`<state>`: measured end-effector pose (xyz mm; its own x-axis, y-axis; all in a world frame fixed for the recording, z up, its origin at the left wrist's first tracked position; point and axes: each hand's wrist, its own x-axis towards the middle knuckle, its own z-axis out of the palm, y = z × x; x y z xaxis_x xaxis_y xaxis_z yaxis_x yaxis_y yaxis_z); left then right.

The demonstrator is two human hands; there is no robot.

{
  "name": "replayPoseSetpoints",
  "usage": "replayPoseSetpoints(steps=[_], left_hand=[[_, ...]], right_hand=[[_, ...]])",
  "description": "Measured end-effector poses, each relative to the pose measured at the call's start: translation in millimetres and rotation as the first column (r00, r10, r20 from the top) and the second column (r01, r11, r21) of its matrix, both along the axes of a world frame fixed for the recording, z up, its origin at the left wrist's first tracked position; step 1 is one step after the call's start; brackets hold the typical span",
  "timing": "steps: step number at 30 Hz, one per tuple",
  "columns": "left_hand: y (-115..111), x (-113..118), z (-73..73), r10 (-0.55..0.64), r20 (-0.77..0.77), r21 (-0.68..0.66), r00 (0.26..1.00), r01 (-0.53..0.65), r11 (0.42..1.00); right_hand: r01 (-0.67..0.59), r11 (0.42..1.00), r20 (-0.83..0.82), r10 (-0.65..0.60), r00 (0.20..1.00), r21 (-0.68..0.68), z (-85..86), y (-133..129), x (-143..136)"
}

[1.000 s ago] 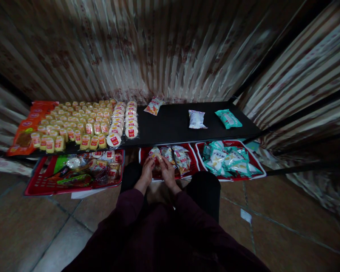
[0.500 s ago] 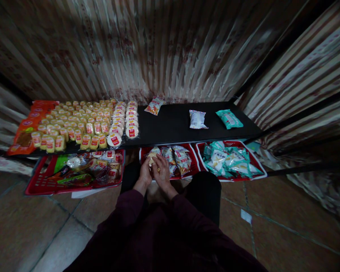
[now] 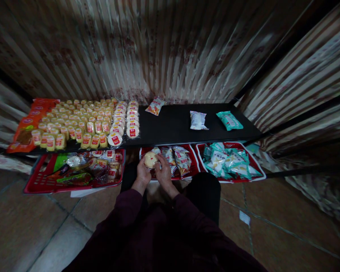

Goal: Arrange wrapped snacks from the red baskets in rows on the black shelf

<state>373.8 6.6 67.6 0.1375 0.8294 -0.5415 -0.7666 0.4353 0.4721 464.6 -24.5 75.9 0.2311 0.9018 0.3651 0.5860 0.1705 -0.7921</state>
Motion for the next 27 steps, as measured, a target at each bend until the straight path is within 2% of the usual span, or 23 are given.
replayPoseSetpoints(steps=[4, 8, 12, 17, 21, 27], left_hand=[[1, 2, 2.3, 0.012, 0.039, -0.022, 0.999, -0.011, 1.0], [0, 2, 7.4, -0.009, 0.034, 0.024, 0.999, 0.009, 1.0], [-2, 2, 11.3, -0.003, 0.066, -0.012, 0.998, 0.004, 1.0], [-2, 5, 5.3, -0.01, 0.062, -0.037, 0.998, 0.013, 0.999], [-3, 7, 1.2, -0.04, 0.039, 0.005, 0.998, 0.04, 0.999], [-9, 5, 6.2, -0.088, -0.096, 0.069, 0.992, 0.094, 0.993]], right_hand=[[-0.033, 0.999, 0.128, 0.029, 0.991, 0.027, 3.8, 1, 2], [-0.093, 0.996, 0.182, 0.09, 0.979, 0.012, 3.9, 1, 4], [-0.101, 0.995, 0.221, 0.101, 0.97, -0.011, 4.5, 0, 3], [-0.11, 0.992, 0.252, 0.121, 0.96, -0.059, 9.7, -3, -1], [-0.096, 0.99, 0.215, 0.116, 0.97, -0.101, 13.2, -2, -3], [-0.062, 0.988, 0.026, 0.066, 0.997, -0.138, 15.7, 1, -3]])
